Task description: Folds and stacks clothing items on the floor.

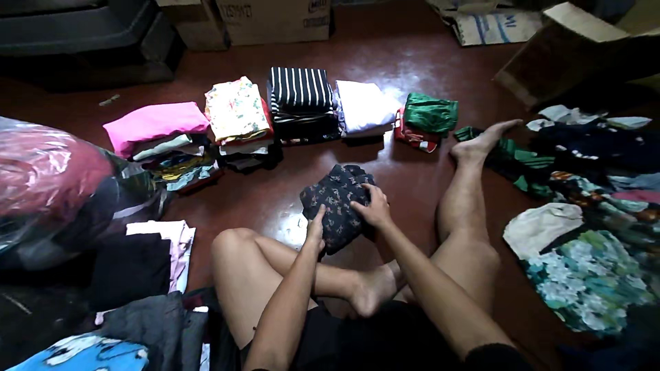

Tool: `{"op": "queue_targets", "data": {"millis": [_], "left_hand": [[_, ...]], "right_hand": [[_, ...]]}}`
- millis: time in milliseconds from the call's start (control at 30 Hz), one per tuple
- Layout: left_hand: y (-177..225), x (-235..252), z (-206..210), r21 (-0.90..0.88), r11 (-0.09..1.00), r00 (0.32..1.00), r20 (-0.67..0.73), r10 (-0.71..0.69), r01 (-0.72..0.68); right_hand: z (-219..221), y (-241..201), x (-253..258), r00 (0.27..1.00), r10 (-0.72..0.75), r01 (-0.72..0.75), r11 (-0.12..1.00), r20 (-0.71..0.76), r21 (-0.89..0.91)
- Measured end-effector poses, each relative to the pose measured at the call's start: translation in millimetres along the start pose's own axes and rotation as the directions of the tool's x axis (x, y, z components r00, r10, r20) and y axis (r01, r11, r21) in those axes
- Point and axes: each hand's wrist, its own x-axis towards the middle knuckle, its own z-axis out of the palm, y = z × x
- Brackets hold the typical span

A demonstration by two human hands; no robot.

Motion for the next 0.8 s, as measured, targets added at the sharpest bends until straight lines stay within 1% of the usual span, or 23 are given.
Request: {"op": "queue_targets", "data": {"millis": [33,67,133,200,233,267,300,333,400,433,467,500,567,667,700,733,800], "left_hand": [[2.3,0.9,0.9,0.028,0.999,1.0,-0.002,-0.022,0.022],[6.6,-0.4,2.4,0.046,0.998,0.999,0.0,-0.04,0.04],[18.5,-3.6,3.2,0.067,0.996,0.997,0.024,-0.068,0.066],[33.3,-1.3,0.9,0.078,0.993,0.993,0.079,-0.093,0.087],[39.7,2.9,-0.4,0.09,0.992,0.989,0.107,-0.102,0.092],[43.2,7.5,-2.1,0.115,0.989,0.988,0.113,-0.104,0.091],[44.0,11.0,-3.1,0.166,0.983,0.992,0.085,-0.089,0.073],[45.0,12.8,-1.7,0.247,0.968,0.998,0.039,-0.048,0.037],[52.1,5.7,10.7,0.449,0.891,0.992,-0.068,0.103,-0.061],[55.9,-1.5,17.3,0.554,0.823,0.974,-0.088,0.207,-0.125],[58.7,-8.5,21.4,0.629,0.759,0.958,-0.074,0.279,-0.172],[59.6,-13.7,23.6,0.671,0.718,0.951,-0.062,0.304,-0.186],[58.7,-12.3,23.1,0.689,0.709,0.961,-0.063,0.268,-0.152],[60.1,6.9,15.5,0.619,0.774,0.973,-0.07,0.222,-0.131],[65.8,10.2,14.9,0.592,0.791,0.972,-0.052,0.23,-0.156],[72.1,11.8,15.2,0.563,0.803,0.966,-0.031,0.256,-0.195],[78.5,12.4,13.8,0.57,0.783,0.946,-0.03,0.323,-0.249]], "right_hand": [[-0.9,7.8,-1.2,0.999,0.041,-0.038,0.995,0.031,-0.087],[-3.6,13.8,-2.8,0.996,0.079,-0.072,0.988,0.044,-0.136],[-14.8,17.9,-3.5,0.989,0.131,-0.121,0.983,0.062,-0.142],[-26.2,13.5,2.7,0.984,0.16,-0.156,0.986,0.084,-0.052],[-29.8,8.9,6.5,0.985,0.161,-0.162,0.987,0.068,0.021],[-29.9,4.9,7.9,0.986,0.16,-0.164,0.982,0.045,0.098],[-26.1,3.9,7.9,0.985,0.166,-0.169,0.975,0.033,0.141],[-21.0,4.5,8.5,0.982,0.181,-0.187,0.973,0.053,0.133],[-11.1,6.5,11.9,0.963,0.241,-0.243,0.97,0.124,0.006],[-7.1,6.3,12.6,0.956,0.262,-0.257,0.965,0.134,-0.05],[-4.2,5.1,12.4,0.958,0.26,-0.253,0.965,0.125,-0.065],[-2.1,4.0,11.1,0.964,0.242,-0.236,0.97,0.11,-0.058],[-1.5,1.6,8.4,0.978,0.176,-0.18,0.983,0.116,0.028],[-5.9,0.7,10.9,0.972,0.148,-0.18,0.968,0.184,0.172],[-10.4,-1.5,12.6,0.977,0.148,-0.179,0.961,0.157,0.21],[-15.0,-4.4,14.1,0.983,0.152,-0.172,0.956,0.099,0.239],[-18.6,-8.0,12.8,0.98,0.187,-0.165,0.952,-0.064,0.26]]}}
